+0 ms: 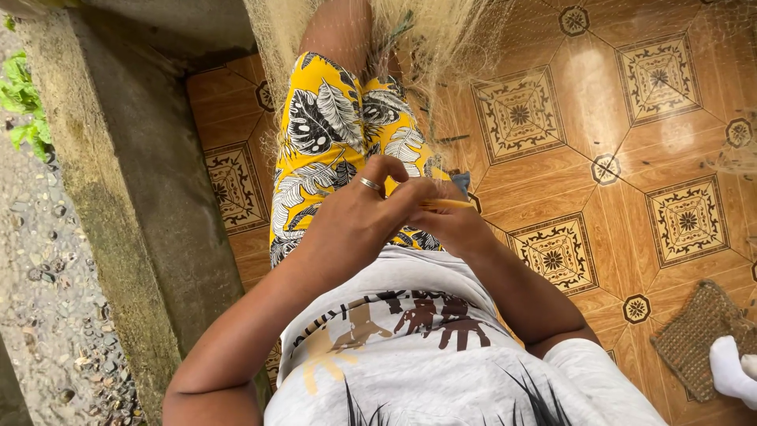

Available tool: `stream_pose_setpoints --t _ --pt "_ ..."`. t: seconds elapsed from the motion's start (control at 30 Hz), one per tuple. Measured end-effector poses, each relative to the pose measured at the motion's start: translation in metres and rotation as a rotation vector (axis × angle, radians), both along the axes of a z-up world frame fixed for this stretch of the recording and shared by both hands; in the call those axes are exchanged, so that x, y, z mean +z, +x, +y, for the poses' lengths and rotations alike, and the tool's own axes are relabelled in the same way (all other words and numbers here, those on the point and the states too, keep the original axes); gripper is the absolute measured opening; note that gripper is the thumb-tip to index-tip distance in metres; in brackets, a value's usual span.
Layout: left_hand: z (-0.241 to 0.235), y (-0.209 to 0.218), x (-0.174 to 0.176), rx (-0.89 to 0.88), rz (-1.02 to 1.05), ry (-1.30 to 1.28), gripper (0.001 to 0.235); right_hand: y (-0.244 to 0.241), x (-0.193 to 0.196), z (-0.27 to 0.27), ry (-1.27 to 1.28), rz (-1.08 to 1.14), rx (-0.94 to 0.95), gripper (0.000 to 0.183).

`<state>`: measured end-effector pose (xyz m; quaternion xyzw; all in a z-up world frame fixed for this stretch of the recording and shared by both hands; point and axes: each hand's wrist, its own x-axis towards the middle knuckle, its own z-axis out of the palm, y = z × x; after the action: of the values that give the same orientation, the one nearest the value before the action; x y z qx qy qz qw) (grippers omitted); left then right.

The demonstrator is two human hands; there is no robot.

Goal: Repairing a fishing net by tying knots with a shuttle and line while sitting on the floor

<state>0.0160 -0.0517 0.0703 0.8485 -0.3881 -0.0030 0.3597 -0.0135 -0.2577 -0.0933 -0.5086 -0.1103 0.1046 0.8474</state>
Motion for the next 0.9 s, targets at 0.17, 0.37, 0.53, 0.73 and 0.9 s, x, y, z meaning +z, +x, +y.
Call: stream_pose_setpoints --t 0.17,0.37,0.53,0.73,0.9 --pt "-0.015 -0.003 -0.034 0.063 -0.266 -0.061 0.022 -0.002 0.042 0.011 -0.118 0.03 -0.021 0.02" --pt "-0.021 -0.033 -0.014 0.25 -0.5 0.147 0.026 -0.001 0.034 0.011 -0.12 0.091 -0.005 0.019" --pt "-0.027 -0.063 0.007 0.242 -0.661 0.132 0.03 -0.001 0.077 0.021 -0.237 0.1 -0.02 0.013" --pt "-0.028 -0.063 0.032 -0.044 -0.743 -0.201 0.011 0.006 0.083 0.028 -0.063 0.144 -0.027 0.011" --pt "-0.028 -0.063 0.029 -0.185 -0.648 -0.368 0.008 0.012 0.078 0.024 0.224 0.247 0.1 0.012"
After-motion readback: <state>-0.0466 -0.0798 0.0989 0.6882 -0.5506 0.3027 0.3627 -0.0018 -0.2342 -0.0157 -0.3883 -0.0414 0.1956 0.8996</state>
